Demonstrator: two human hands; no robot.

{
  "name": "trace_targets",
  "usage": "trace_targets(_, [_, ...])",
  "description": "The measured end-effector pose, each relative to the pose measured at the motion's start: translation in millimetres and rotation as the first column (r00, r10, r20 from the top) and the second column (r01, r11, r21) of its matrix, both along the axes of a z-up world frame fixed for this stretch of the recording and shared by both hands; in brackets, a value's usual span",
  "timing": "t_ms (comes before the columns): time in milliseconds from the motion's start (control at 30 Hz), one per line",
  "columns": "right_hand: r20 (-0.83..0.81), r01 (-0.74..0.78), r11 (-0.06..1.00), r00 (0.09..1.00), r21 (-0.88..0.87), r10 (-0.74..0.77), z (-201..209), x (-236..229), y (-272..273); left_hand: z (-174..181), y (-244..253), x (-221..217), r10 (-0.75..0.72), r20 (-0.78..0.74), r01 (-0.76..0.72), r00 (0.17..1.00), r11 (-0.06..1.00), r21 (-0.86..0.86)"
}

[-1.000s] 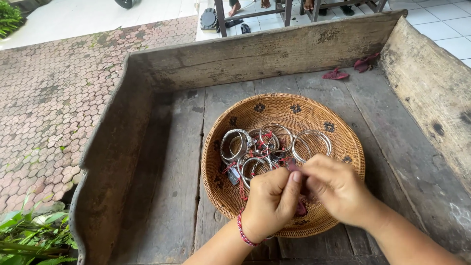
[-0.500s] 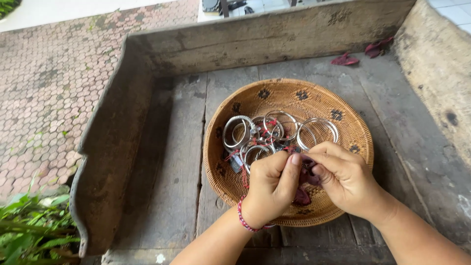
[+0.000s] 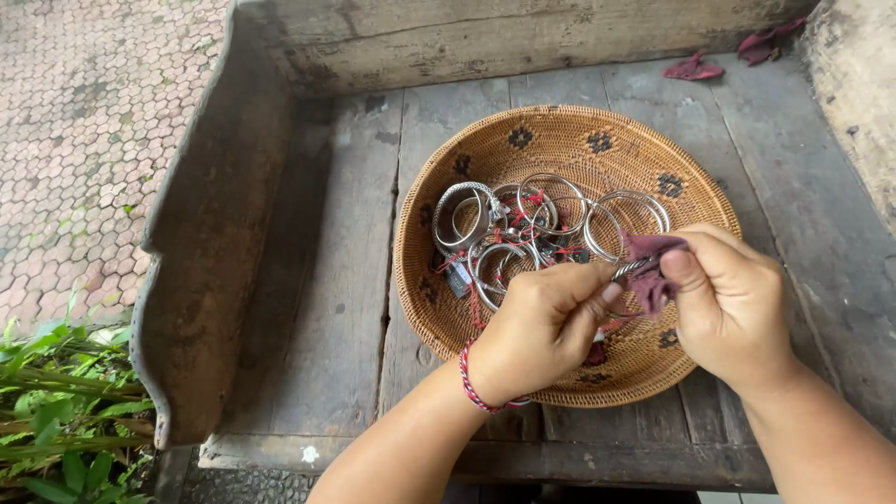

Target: Polishing multiple silver bracelets one by one using a small cloth over a wooden workbench.

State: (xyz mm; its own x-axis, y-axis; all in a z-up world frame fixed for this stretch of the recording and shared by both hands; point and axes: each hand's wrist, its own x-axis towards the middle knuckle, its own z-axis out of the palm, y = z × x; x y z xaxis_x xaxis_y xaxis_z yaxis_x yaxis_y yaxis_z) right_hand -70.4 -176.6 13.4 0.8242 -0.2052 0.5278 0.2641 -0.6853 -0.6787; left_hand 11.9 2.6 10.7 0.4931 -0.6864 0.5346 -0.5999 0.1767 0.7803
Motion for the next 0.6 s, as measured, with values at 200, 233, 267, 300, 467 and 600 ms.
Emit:
trace_targets(200, [0.064, 0.04, 0.991, 0.997, 0.125, -0.048, -6.0, 1.0, -25.7, -2.6, 0.6, 1.1, 0.09, -0.081, -0.091, 0.993, 0.996, -0.018])
trace_targets(233, [0.066, 0.042, 0.991, 0.997, 0.124, -0.05, -0.9, 0.4, -22.5, -3.2, 0.0, 0.7, 0.088, -0.079, -0.09, 0.993, 0.996, -0.019])
trace_targets(267, [0.033, -0.052, 0.997, 0.998, 0.053, 0.05, 4.3, -0.1, -19.4, -3.7, -0.7, 0.3, 0.085, -0.051, -0.087, 0.995, 0.995, -0.042])
trace_targets(300, [-0.006, -0.149, 0.989, 0.989, -0.014, 0.149, 9.3, 0.4, -15.8, -3.9, -0.7, 0.6, 0.084, -0.022, -0.085, 0.996, 0.994, -0.062])
trace_targets(467, [0.222, 0.012, 0.911, 0.971, -0.412, 0.088, -0.9, 7.5, -6.3, -4.7, -1.9, -3.4, 0.027, 0.015, -0.026, 1.0, 0.998, -0.059])
trace_targets(600, [0.194, 0.046, 0.965, 0.981, -0.256, 0.005, 7.2, 3.7, 5.7, 1.7, -1.4, -3.8, 0.002, -0.001, -0.002, 1.0, 0.999, -0.042])
